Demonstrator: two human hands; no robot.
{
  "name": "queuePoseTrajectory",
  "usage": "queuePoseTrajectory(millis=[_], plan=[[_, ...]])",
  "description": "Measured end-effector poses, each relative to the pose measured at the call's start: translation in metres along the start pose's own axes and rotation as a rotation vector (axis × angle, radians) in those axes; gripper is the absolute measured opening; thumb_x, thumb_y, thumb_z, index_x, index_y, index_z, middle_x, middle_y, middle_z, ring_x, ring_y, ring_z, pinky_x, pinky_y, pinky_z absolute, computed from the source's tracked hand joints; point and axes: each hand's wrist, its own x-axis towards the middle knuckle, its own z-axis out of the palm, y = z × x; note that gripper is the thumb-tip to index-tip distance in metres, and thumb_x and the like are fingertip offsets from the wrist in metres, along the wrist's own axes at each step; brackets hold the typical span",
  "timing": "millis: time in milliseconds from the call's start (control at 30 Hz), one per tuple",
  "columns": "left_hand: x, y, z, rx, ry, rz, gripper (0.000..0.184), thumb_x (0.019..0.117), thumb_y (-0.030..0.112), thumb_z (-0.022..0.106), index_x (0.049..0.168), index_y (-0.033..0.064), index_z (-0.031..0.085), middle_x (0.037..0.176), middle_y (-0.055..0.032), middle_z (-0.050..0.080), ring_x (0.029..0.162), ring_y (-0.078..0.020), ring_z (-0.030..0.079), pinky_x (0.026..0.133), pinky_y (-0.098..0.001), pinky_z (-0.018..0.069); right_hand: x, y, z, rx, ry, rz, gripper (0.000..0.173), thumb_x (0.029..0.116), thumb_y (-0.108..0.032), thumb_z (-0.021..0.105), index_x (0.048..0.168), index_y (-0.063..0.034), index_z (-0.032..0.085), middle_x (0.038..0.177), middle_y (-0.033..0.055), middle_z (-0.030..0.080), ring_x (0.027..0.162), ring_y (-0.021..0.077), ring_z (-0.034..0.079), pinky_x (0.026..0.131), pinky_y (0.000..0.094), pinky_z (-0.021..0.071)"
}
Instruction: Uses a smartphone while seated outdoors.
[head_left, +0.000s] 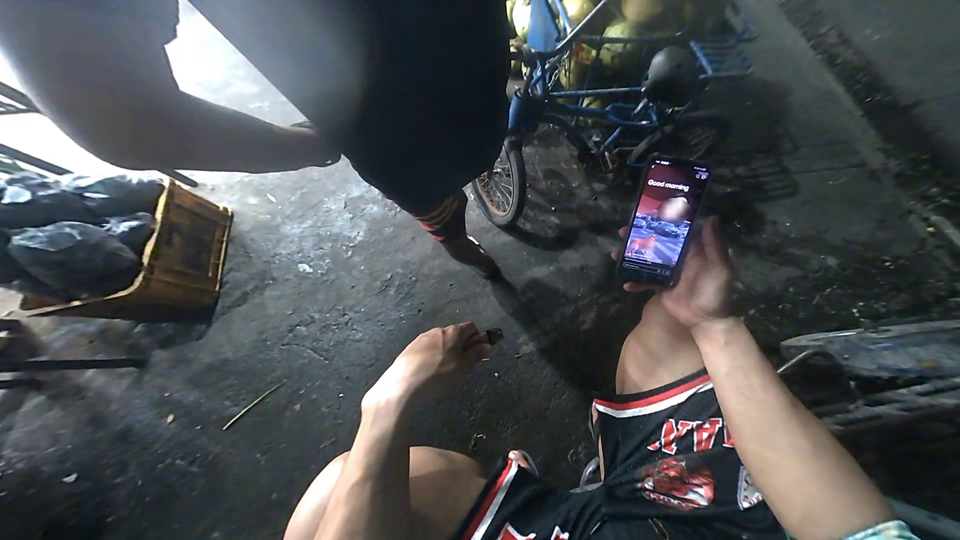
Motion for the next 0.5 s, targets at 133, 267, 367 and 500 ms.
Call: queuePoseTrajectory(millis=[133, 267, 367, 500], plan=[[0.0006, -0.0002, -0.0005, -0.003, -0.009, -0.007, 0.040, 0.1055, 0.048, 0.053, 0.115, 0.0108, 0.064, 0.095, -0.0135, 0.067, 0.090, -0.0326, 0.067, 0.081, -0.0584, 0.0521, 0.0001, 0.0008, -0.0004, 0.008, -0.007, 0.000, 0.077, 0.1006, -0.071, 0.009, 0.148, -0.0208, 0.043, 0.133, 0.0218, 0.064, 0.105, 0.0437, 0.070, 0.065, 0.0537, 0.0630], [0.0017, -0.0016, 0.0006, 0.004, -0.003, -0.008, 0.041, 0.1052, 0.050, 0.052, 0.114, 0.0117, 0.064, 0.094, -0.0128, 0.067, 0.089, -0.0320, 0.067, 0.080, -0.0582, 0.0527, 0.0008, 0.0008, -0.0013, -0.010, -0.015, -0.006, 0.078, 0.0998, -0.073, 0.011, 0.148, -0.0202, 0.043, 0.133, 0.0213, 0.064, 0.104, 0.0430, 0.071, 0.064, 0.0527, 0.0633], [0.0008, -0.0002, -0.0005, -0.010, -0.004, -0.021, 0.040, 0.1050, 0.049, 0.053, 0.113, 0.0117, 0.064, 0.093, -0.0127, 0.067, 0.088, -0.0314, 0.067, 0.079, -0.0577, 0.0527, 0.0007, 0.0007, -0.0008, -0.016, 0.007, 0.003, 0.078, 0.1001, -0.072, 0.009, 0.148, -0.0213, 0.043, 0.134, 0.0208, 0.064, 0.106, 0.0432, 0.070, 0.066, 0.0537, 0.0630], [-0.0002, 0.0004, -0.0006, -0.032, 0.013, -0.021, 0.039, 0.1051, 0.047, 0.054, 0.114, 0.0116, 0.065, 0.093, -0.0123, 0.067, 0.088, -0.0310, 0.067, 0.079, -0.0573, 0.0528, 0.0005, -0.0015, 0.0031, 0.012, 0.040, 0.025, 0.077, 0.1004, -0.072, 0.008, 0.147, -0.0221, 0.044, 0.132, 0.0202, 0.064, 0.106, 0.0427, 0.070, 0.064, 0.0542, 0.0626]])
